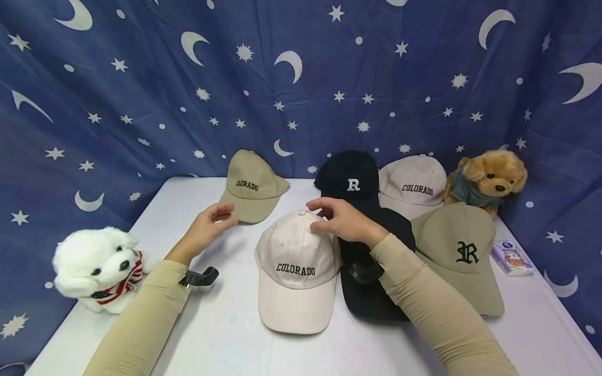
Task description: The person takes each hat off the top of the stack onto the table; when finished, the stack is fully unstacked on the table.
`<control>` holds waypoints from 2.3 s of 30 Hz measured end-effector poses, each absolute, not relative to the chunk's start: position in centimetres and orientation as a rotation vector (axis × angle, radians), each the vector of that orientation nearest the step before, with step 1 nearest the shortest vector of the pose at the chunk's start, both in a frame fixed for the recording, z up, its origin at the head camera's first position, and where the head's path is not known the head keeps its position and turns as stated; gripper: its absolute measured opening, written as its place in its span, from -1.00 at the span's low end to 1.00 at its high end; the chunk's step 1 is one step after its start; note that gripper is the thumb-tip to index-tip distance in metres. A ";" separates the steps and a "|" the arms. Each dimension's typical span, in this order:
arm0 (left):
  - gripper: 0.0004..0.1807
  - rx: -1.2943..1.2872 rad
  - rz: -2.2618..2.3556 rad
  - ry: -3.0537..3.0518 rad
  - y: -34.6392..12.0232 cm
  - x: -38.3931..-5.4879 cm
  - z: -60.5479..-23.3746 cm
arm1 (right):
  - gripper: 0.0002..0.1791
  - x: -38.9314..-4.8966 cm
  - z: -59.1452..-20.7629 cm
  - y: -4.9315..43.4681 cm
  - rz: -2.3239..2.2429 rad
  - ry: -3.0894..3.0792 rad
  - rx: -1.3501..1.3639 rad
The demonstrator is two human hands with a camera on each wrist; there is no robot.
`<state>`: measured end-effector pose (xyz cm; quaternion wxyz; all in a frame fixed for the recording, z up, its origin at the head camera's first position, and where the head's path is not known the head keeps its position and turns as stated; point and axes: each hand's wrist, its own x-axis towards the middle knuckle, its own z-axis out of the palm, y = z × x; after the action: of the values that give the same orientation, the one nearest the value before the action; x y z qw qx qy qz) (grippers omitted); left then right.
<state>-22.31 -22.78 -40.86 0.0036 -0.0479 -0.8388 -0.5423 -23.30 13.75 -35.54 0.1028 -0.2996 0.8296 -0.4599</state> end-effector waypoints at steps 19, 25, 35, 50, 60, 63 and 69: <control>-0.36 0.188 -1.790 -2.513 -24.7 -27.6 -43.3 | -0.40 -22.7 -35.3 13.7 -1.348 2.450 -0.860; -0.32 0.222 -1.780 -2.559 -25.1 -28.0 -43.7 | -0.41 -22.5 -35.3 13.6 -1.353 2.428 -0.857; -0.26 0.232 -1.761 -2.633 -25.1 -28.4 -43.8 | -0.42 -22.5 -35.5 13.7 -1.345 2.434 -0.857; -0.24 0.171 -1.599 -2.773 -24.2 -28.6 -44.0 | -0.42 -22.4 -35.7 13.8 -1.354 2.423 -0.863; -0.15 0.107 -1.609 -2.832 -22.3 -28.6 -44.1 | -0.42 -22.4 -36.2 13.8 -1.336 2.437 -0.868; -0.16 0.085 -1.590 -2.842 -21.6 -28.7 -44.1 | -0.42 -22.4 -36.2 13.8 -1.335 2.441 -0.874; -0.17 0.063 -1.588 -2.863 -20.2 -28.9 -43.9 | -0.41 -22.4 -36.1 13.6 -1.338 2.436 -0.871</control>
<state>-28.87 -20.15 -43.94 -0.0664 0.0193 -0.8724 -0.4838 -22.42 13.60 -36.05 0.1143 -0.2971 0.8308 -0.4565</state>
